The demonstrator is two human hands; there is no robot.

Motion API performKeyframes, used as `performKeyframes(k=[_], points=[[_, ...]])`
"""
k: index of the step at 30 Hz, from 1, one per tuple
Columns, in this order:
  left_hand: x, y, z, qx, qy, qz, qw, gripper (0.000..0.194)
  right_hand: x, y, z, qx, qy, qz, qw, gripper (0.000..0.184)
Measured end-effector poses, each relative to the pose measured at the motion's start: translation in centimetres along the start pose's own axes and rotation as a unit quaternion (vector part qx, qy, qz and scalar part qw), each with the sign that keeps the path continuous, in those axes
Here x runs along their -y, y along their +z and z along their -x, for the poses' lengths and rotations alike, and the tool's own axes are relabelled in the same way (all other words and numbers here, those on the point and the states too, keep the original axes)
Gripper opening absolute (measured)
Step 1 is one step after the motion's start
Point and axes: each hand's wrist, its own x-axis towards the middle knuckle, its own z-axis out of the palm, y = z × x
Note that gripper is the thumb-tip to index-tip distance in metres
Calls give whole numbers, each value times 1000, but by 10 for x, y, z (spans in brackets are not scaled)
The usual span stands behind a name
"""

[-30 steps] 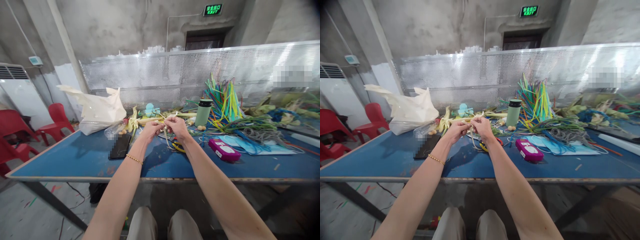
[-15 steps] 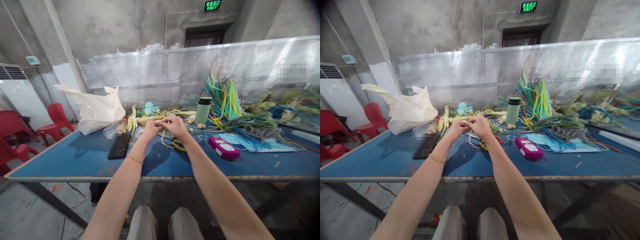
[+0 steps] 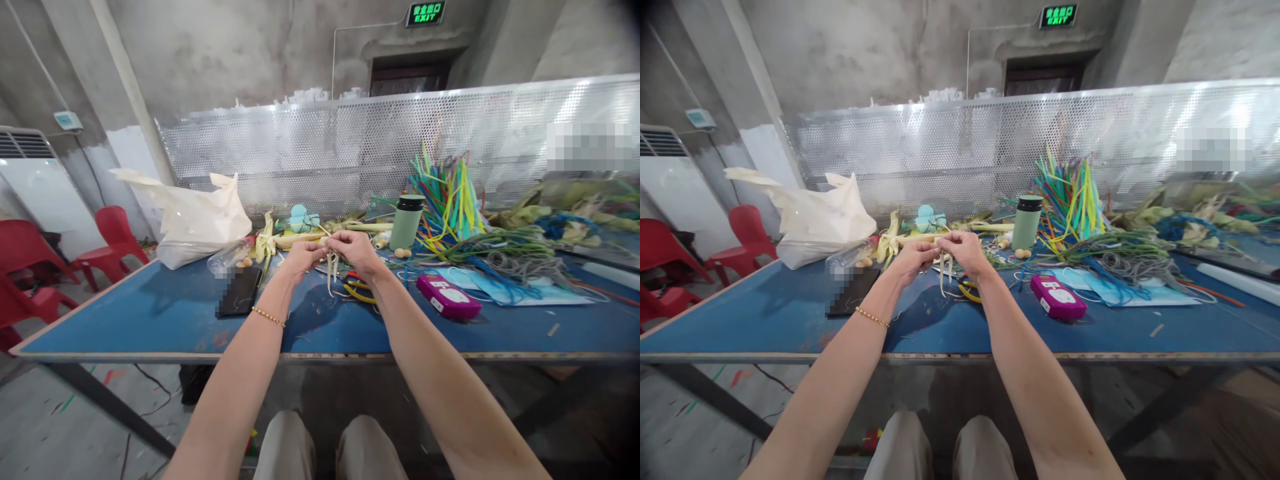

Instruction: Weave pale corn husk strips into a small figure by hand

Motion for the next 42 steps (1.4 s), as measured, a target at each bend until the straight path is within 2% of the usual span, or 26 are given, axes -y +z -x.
performKeyframes(k=[5,9,14,16,19,22,29,42], points=[[0,2,2,14,15,-18,1000,29,-5,1,-2,-25,-13,17,999,30],[2,2,3,23,29,-52,998,32,-7,0,-3,-16,-22,67,997,24],[5,-1,-2,-31,13,-30,999,26,-6,-6,-5,-106,-46,174,978,26],[5,-3,-5,-47,7,-18,999,23,-3,-7,-3,-90,-17,175,980,27],[6,-5,-6,-47,7,-6,999,17,1,-5,2,-15,35,136,990,21],[5,-5,-7,-59,13,-5,998,14,2,-3,5,21,52,95,994,24],[6,-3,-7,-86,21,-29,996,17,-4,-4,2,35,45,55,997,41],[2,5,-4,-94,-26,61,993,28,-2,0,3,53,49,43,996,28]])
